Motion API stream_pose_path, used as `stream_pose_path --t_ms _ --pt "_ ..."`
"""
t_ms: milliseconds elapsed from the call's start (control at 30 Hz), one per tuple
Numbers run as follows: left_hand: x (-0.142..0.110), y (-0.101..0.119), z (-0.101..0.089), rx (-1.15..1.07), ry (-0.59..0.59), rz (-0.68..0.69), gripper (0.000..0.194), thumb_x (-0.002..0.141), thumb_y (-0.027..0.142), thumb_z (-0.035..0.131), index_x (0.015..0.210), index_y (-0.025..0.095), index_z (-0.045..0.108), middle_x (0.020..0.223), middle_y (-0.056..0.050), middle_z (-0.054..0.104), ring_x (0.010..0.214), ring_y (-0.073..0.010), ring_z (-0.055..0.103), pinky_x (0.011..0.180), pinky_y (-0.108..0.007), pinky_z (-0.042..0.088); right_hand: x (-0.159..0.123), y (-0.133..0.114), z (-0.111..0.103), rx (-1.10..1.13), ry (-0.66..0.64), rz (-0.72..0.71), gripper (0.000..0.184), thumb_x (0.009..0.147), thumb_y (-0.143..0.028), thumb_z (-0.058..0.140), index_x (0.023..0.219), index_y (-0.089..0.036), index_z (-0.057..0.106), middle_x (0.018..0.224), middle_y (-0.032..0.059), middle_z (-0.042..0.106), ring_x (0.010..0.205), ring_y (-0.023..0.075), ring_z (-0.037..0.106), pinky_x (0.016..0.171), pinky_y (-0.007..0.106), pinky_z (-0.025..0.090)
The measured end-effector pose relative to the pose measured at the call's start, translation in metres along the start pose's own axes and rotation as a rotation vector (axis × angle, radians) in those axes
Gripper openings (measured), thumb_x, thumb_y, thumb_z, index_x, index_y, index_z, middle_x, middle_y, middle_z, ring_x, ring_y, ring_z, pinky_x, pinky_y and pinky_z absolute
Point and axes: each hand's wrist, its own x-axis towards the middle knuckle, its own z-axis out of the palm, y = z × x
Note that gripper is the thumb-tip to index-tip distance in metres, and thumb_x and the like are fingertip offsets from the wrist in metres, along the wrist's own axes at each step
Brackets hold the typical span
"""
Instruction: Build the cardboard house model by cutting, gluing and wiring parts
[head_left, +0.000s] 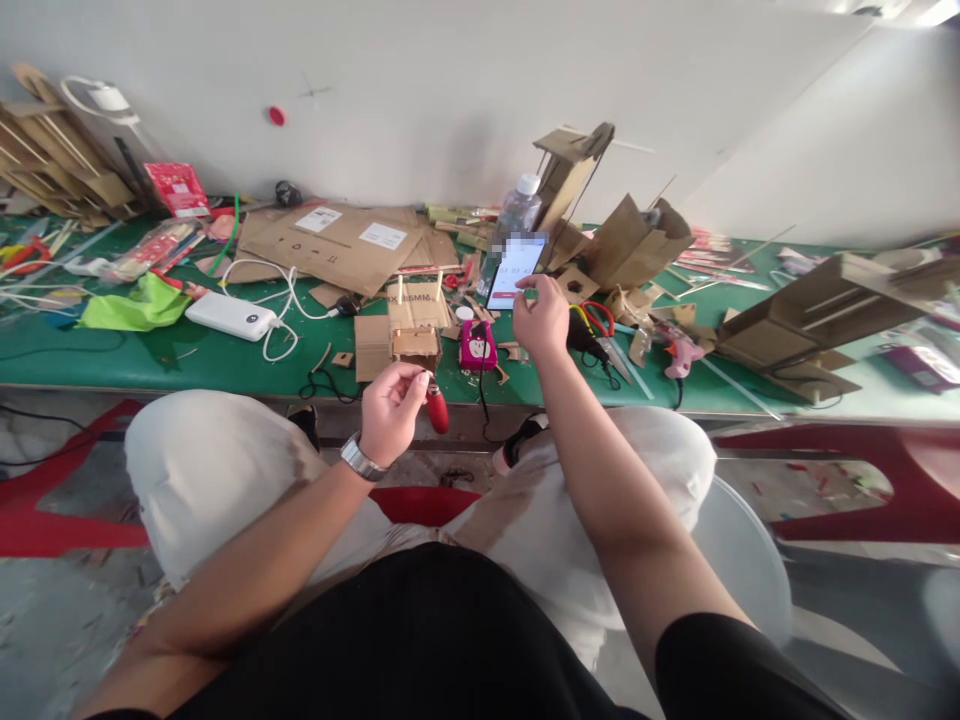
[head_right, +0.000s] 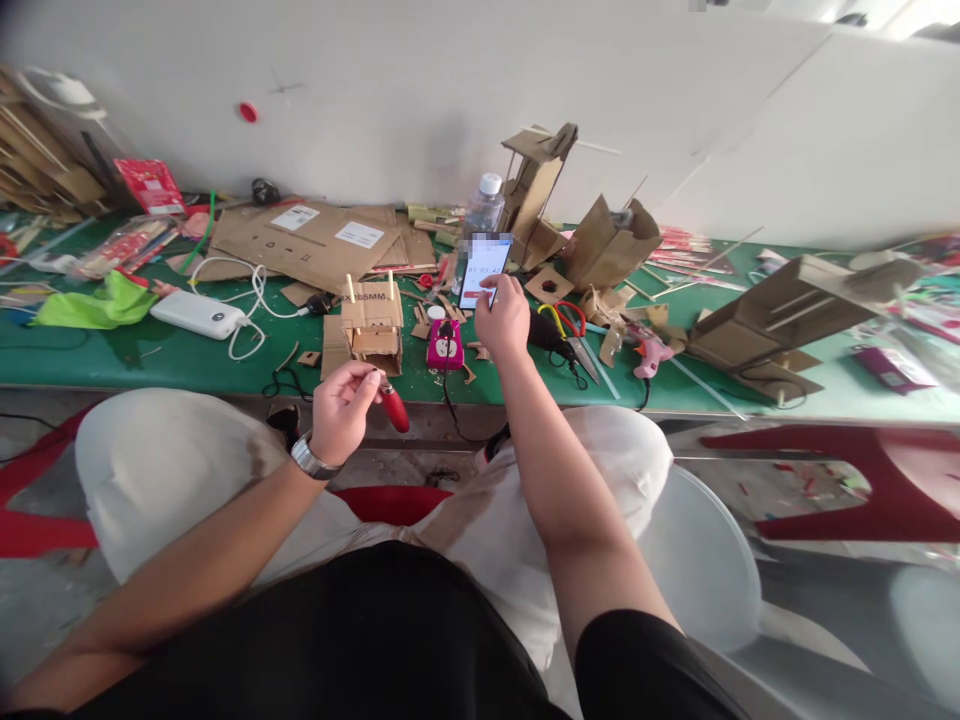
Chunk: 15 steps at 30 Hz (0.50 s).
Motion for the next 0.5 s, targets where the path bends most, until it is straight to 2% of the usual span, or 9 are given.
stream_pose_path --t_ms 100,167,267,333,400,500 --pt "0.004 0.001 -0.001 -0.049 0.041 -0.051 0.043 0.094 0.058 0.082 0.091 0.016 0.077 0.08 -0.007 0.078 0.063 -0.0131 0.068 0.061 -0.025 0.057 -0.032 -0.036 -0.013 0.242 0.129 -0.067 0.015 0.104 -0.036 0.054 0.102 -0.025 0.065 0.087 0.0038 0.067 0.064 0.0195 0.055 0.07 0.038 0.053" --pt "0.005 -0.001 -0.002 -0.082 0.066 -0.099 0.045 0.091 0.061 0.083 0.091 0.016 0.078 0.08 -0.006 0.077 0.062 -0.0124 0.067 0.06 -0.024 0.056 -0.063 -0.062 -0.022 0.429 0.109 -0.141 0.022 0.109 -0.046 0.054 0.101 -0.027 0.064 0.078 0.002 0.061 0.063 0.0202 0.053 0.063 0.037 0.048" --pt "0.005 -0.004 -0.004 -0.126 0.108 -0.157 0.046 0.089 0.063 0.084 0.093 0.017 0.078 0.081 -0.005 0.077 0.062 -0.0122 0.065 0.06 -0.024 0.055 -0.108 -0.094 -0.029 0.552 -0.082 -0.223 0.026 0.108 -0.052 0.059 0.107 -0.027 0.065 0.084 0.0041 0.062 0.071 0.022 0.056 0.068 0.04 0.051" --pt "0.004 -0.004 -0.005 -0.126 0.124 -0.166 0.044 0.091 0.062 0.083 0.096 0.018 0.078 0.082 -0.005 0.077 0.064 -0.0127 0.066 0.062 -0.025 0.056 -0.13 -0.108 -0.026 0.612 -0.241 -0.192 0.034 0.107 -0.056 0.063 0.124 -0.027 0.063 0.104 0.0087 0.067 0.09 0.0252 0.064 0.083 0.043 0.058" --pt "0.002 0.0 -0.005 -0.091 0.125 -0.137 0.042 0.093 0.061 0.082 0.097 0.019 0.078 0.086 -0.005 0.078 0.069 -0.0142 0.068 0.065 -0.026 0.057 -0.144 -0.115 -0.018 0.727 -0.398 -0.112 0.043 0.106 -0.06 0.064 0.133 -0.026 0.058 0.118 0.0108 0.068 0.099 0.0251 0.067 0.089 0.043 0.06" --pt "0.0 0.008 -0.006 0.009 0.081 -0.051 0.04 0.096 0.059 0.079 0.093 0.019 0.078 0.088 -0.006 0.078 0.075 -0.017 0.071 0.069 -0.027 0.058 -0.153 -0.119 -0.006 0.916 -0.541 0.081 0.045 0.107 -0.066 0.061 0.13 -0.028 0.053 0.118 0.0081 0.065 0.08 0.0185 0.065 0.07 0.035 0.06"
